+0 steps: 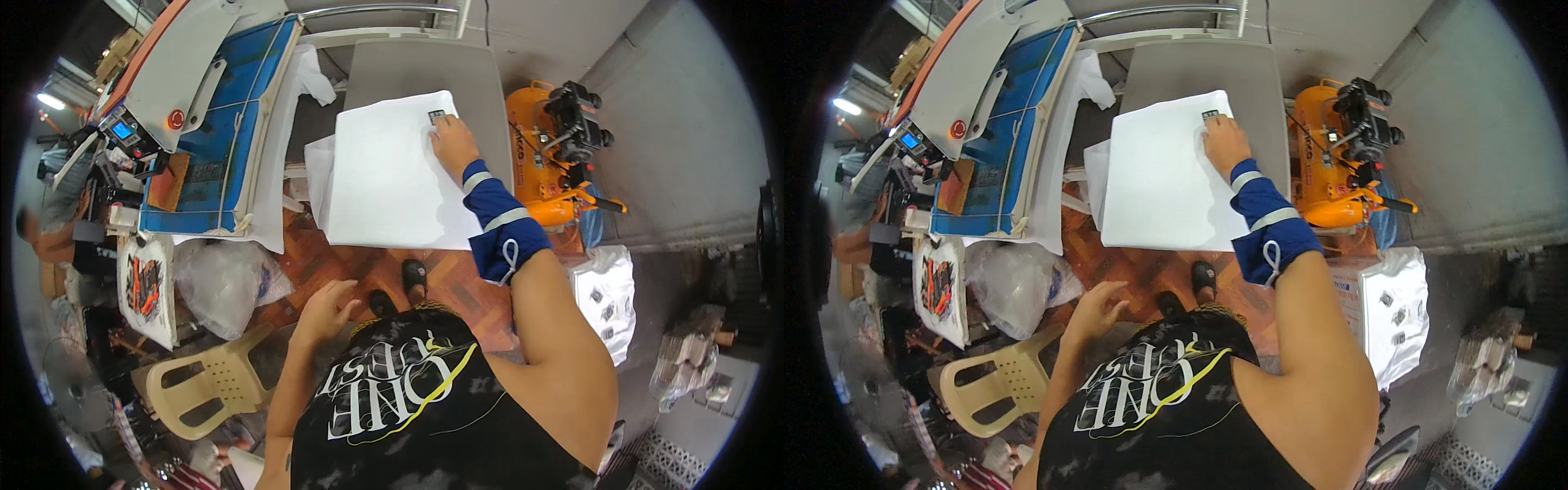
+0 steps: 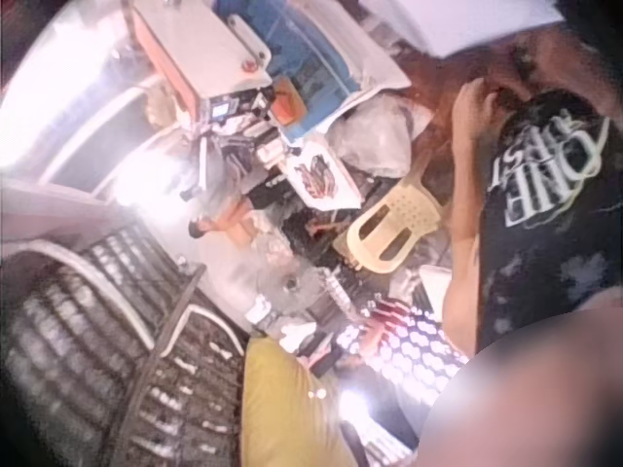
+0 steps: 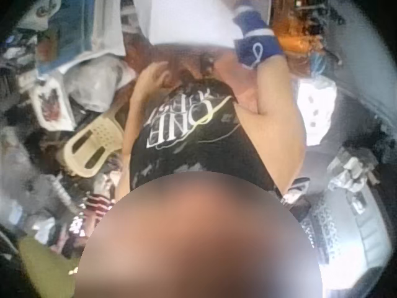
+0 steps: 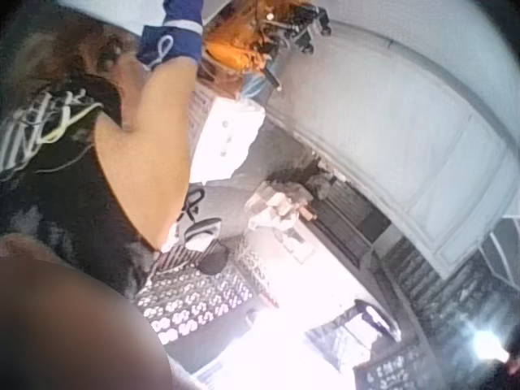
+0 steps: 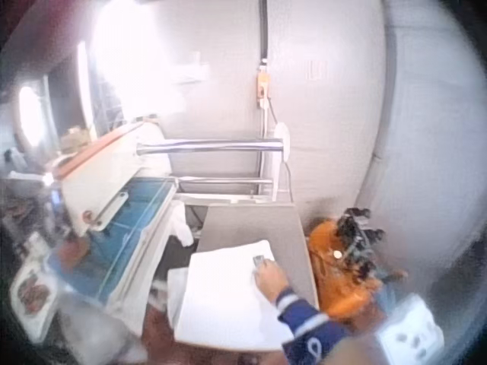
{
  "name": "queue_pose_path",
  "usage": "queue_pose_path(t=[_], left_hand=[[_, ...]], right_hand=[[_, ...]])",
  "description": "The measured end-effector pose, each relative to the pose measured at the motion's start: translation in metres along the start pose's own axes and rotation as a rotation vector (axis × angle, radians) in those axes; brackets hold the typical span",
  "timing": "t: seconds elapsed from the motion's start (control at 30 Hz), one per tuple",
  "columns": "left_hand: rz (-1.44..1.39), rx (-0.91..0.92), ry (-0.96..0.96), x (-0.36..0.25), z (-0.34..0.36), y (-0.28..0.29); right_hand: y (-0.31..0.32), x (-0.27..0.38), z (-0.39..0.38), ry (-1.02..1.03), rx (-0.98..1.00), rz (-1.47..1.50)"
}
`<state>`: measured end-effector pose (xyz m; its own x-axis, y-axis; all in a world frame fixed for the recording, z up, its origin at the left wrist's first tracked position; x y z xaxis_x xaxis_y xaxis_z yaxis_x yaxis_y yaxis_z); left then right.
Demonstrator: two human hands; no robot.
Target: The person aligns a white t-shirt on a heat press, applies a small logo, and presses it. They then place a larger car graphic on another t-shirt, align it, and press it. The finished shirts are placed into plastic bags.
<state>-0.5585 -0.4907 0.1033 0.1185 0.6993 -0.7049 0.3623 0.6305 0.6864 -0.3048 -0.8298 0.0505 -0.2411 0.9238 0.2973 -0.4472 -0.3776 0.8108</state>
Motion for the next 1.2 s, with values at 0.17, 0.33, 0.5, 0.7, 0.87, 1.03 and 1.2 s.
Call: queue_pose_path(t=[0.17, 0.33, 0.5, 0.7, 0.87, 1.03, 1.2], left_hand=[[-0.055, -0.122, 0.207, 0.013, -0.030, 0.002], [-0.104, -0.253, 0.179, 0.015, -0.027, 0.019], [0.396, -0.719, -0.036, -0.006, -0.002, 0.136], [0.761, -1.193, 0.031, 0.055, 0.086, 0.341], [0.833, -0.785, 0.470, 0.105, 0.137, 0.358], [0.694, -0.793, 0.677, 0.056, 0.137, 0.330], [0.659, -0.880, 0.713, 0.021, 0.133, 0.304]], right_hand=[[-0.003, -0.004, 0.022, 0.366, 0.033, -0.162], [-0.012, -0.017, 0.039, 0.162, 0.152, 0.019], [0.006, -0.068, 0.061, -0.354, -0.162, 0.311], [0.045, -0.114, 0.012, -0.718, -0.285, 0.929], [0.082, -0.104, -0.101, -0.618, -0.146, 0.764], [0.123, -0.089, -0.155, -0.613, -0.211, 0.590], [0.126, -0.022, -0.130, -0.514, -0.011, 0.963]])
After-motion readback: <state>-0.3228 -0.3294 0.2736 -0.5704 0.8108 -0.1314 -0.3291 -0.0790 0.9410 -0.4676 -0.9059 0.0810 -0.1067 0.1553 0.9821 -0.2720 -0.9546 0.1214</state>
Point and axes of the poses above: each hand's wrist, its own z-axis towards the middle knuckle, its own y-axis out of the back of the hand, x = y × z, the point moved 3 cm from there along z, towards the middle knuckle, and after that the axes turned 5 degrees about -x, right-handed, at the moved point
